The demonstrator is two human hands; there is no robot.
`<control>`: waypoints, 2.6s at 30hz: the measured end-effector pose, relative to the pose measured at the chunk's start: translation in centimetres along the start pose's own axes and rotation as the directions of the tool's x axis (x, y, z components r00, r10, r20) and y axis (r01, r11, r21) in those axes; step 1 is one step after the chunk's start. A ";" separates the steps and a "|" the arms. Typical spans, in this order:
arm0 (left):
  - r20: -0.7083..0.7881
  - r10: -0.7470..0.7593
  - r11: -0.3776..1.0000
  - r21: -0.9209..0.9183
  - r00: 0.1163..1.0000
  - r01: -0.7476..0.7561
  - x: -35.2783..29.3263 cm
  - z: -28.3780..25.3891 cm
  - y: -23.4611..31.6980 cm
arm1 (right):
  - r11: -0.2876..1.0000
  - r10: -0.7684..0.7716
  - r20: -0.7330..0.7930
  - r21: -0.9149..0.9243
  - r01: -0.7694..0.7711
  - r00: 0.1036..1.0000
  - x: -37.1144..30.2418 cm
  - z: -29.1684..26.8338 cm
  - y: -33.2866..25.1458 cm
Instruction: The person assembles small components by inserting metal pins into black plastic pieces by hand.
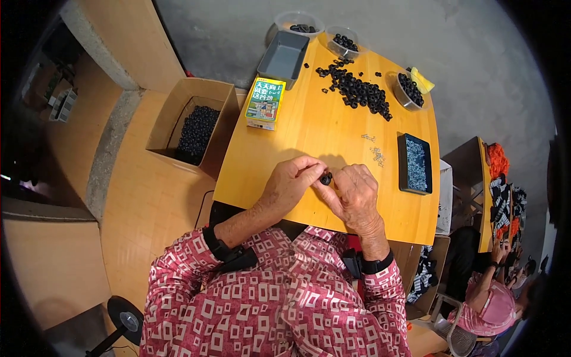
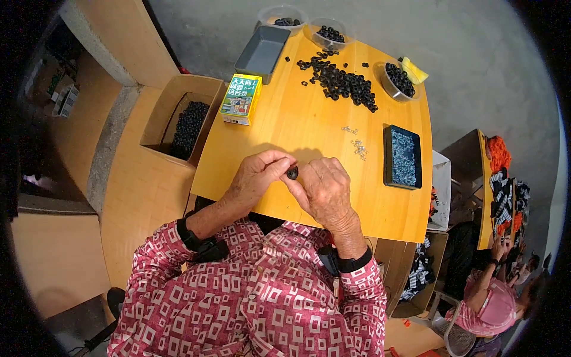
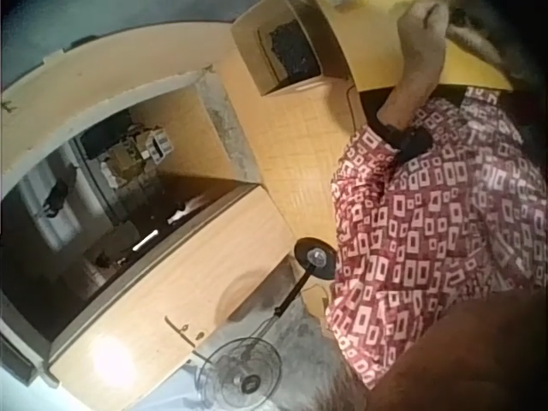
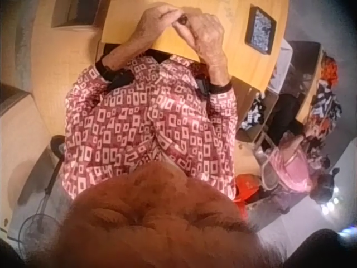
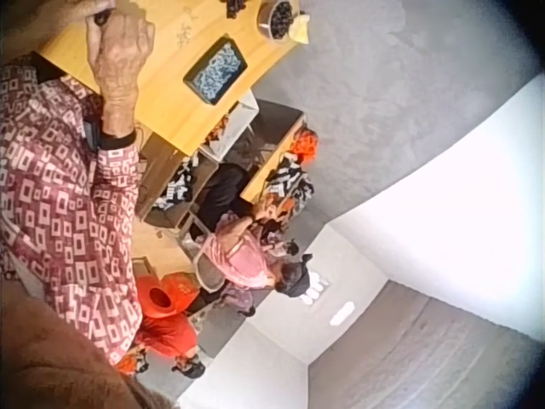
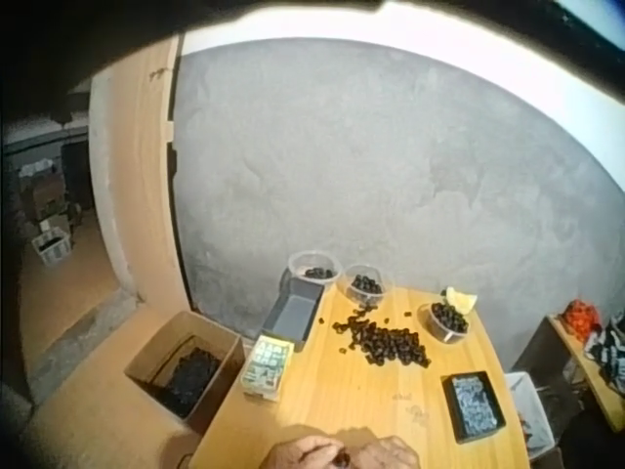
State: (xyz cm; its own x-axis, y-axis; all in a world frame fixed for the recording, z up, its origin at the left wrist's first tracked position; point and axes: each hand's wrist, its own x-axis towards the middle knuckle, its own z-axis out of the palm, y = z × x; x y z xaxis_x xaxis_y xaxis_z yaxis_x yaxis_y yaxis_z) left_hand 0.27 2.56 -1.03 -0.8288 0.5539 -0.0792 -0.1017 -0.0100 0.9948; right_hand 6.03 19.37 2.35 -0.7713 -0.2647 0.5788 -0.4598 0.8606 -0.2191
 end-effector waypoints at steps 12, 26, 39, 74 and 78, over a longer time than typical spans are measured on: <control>0.223 -0.236 0.842 -0.440 0.946 0.313 -1.0 -0.6 0.8 | 0.997 0.040 0.101 0.069 -0.047 0.994 0.2 -2.6 -0.9; 0.296 -0.123 0.815 -0.515 0.947 0.267 -1.4 -0.8 0.6 | 0.789 0.284 0.232 0.495 -0.364 0.930 -0.4 -3.8 -1.2; 0.227 -0.117 0.858 -0.466 0.967 0.213 -1.9 -0.6 1.5 | 0.783 0.376 0.138 0.481 -0.394 0.916 -0.6 -3.4 -2.4; 0.165 -0.163 0.907 -0.362 0.973 0.214 -2.2 -0.1 0.6 | 0.784 0.431 0.091 0.456 -0.423 0.898 -2.0 -1.8 -3.5; 0.196 -0.177 0.890 -0.386 0.964 0.242 -2.0 -0.2 0.0 | 0.813 0.389 0.127 0.419 -0.405 0.912 -1.8 -1.9 -3.4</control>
State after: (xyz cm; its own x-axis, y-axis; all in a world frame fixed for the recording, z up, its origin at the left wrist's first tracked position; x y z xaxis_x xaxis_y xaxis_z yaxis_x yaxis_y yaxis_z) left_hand 1.85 1.26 -0.85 -0.6733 0.6994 -0.2397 -0.5037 -0.1965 0.8413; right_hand 9.81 17.68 3.54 -0.9387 0.0377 0.3428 -0.2458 0.6241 -0.7417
